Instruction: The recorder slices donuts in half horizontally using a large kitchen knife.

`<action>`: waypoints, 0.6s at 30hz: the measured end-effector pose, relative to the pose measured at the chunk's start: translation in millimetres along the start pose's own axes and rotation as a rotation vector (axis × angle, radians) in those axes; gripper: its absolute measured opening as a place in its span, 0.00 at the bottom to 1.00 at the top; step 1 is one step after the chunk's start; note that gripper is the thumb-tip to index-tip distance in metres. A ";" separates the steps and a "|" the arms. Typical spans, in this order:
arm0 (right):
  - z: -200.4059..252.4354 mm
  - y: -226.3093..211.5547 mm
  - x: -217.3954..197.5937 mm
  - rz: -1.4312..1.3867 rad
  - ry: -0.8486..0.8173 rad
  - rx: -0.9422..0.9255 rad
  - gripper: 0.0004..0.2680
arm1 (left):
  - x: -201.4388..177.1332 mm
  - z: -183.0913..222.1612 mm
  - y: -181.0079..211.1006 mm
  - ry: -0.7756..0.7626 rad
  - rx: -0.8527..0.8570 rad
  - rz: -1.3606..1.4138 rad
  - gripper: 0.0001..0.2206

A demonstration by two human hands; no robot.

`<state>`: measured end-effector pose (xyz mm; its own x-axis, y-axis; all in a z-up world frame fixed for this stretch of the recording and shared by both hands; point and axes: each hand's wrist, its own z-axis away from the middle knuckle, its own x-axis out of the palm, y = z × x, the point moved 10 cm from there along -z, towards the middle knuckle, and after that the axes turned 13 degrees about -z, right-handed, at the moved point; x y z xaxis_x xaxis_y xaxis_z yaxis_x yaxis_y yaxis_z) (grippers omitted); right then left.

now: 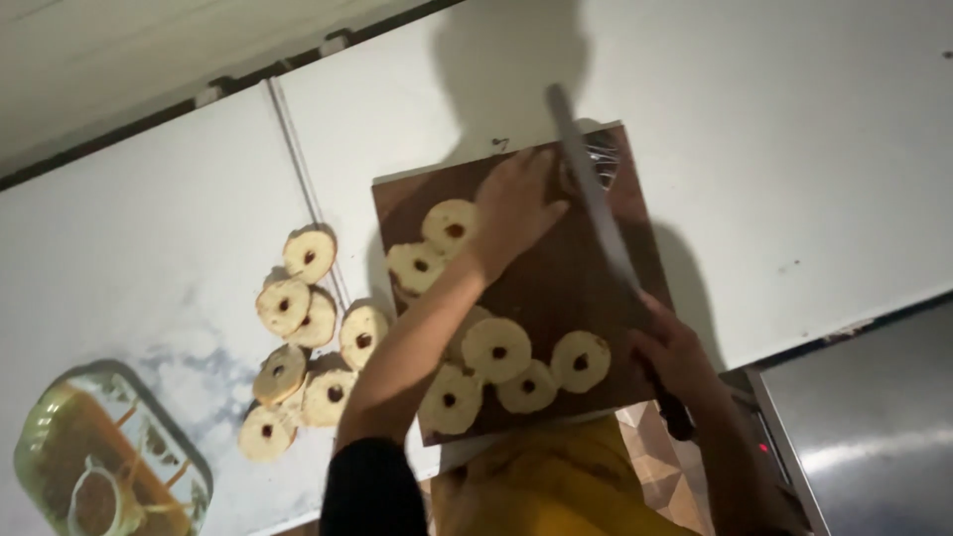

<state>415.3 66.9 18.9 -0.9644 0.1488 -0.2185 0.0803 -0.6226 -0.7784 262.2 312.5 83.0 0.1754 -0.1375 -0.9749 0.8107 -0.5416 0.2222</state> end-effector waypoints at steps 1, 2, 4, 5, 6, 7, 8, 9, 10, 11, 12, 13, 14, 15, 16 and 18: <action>14.4 -13.6 -11.2 0.037 0.086 0.085 0.23 | 25.7 -21.3 23.9 -0.068 0.087 -0.064 0.38; 15.4 -3.5 -18.4 0.035 0.102 0.085 0.23 | 33.4 -37.2 40.1 -0.064 0.102 -0.059 0.38; 18.8 15.7 -40.8 -0.132 0.223 0.056 0.22 | 60.1 -67.4 63.9 -0.173 0.039 -0.088 0.44; 23.5 17.0 -45.1 -0.134 0.239 0.055 0.22 | 69.5 -77.9 69.6 -0.170 0.054 -0.084 0.44; 28.9 20.4 -48.8 -0.171 0.265 0.065 0.22 | 83.5 -85.3 65.7 -0.213 -0.010 -0.057 0.45; 34.6 23.9 -52.2 -0.208 0.291 0.075 0.21 | 97.7 -91.8 62.1 -0.256 -0.074 -0.031 0.47; 35.7 28.0 -53.3 -0.212 0.299 0.076 0.21 | 97.7 -92.4 63.8 -0.256 -0.066 -0.031 0.47; 37.7 38.5 -53.4 -0.274 0.313 0.133 0.21 | 101.2 -91.3 61.7 -0.291 -0.098 0.000 0.47; 37.6 48.1 -50.9 -0.334 0.315 0.188 0.21 | 103.9 -88.8 54.5 -0.325 -0.140 0.028 0.48; 32.4 57.6 -53.0 -0.336 0.311 0.186 0.21 | 105.9 -92.4 47.7 -0.323 -0.143 0.025 0.48; 29.0 57.8 -52.3 -0.278 0.274 0.073 0.22 | 110.7 -89.0 38.5 -0.312 -0.175 0.130 0.43; 27.2 58.2 -49.8 -0.222 0.235 -0.041 0.22 | 115.9 -84.9 28.7 -0.298 -0.208 0.234 0.39; 26.2 56.0 -44.7 -0.219 0.225 -0.033 0.22 | 112.2 -75.2 18.4 -0.304 -0.219 0.235 0.39; 25.8 50.2 -36.2 -0.274 0.184 -0.064 0.22 | 111.9 -62.9 9.1 -0.310 -0.293 0.617 0.34; 23.2 41.5 -30.3 -0.326 0.145 -0.104 0.22 | 107.5 -55.5 2.7 -0.294 -0.356 1.002 0.29; 26.6 33.0 -16.5 -0.284 0.113 -0.074 0.23 | 70.0 -21.5 -4.5 -0.255 -0.360 1.384 0.29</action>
<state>427.2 23.5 12.5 -0.9171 0.3959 -0.0470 -0.1664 -0.4870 -0.8574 282.9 323.1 13.4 0.8474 -0.5285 0.0507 0.1781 0.3730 0.9106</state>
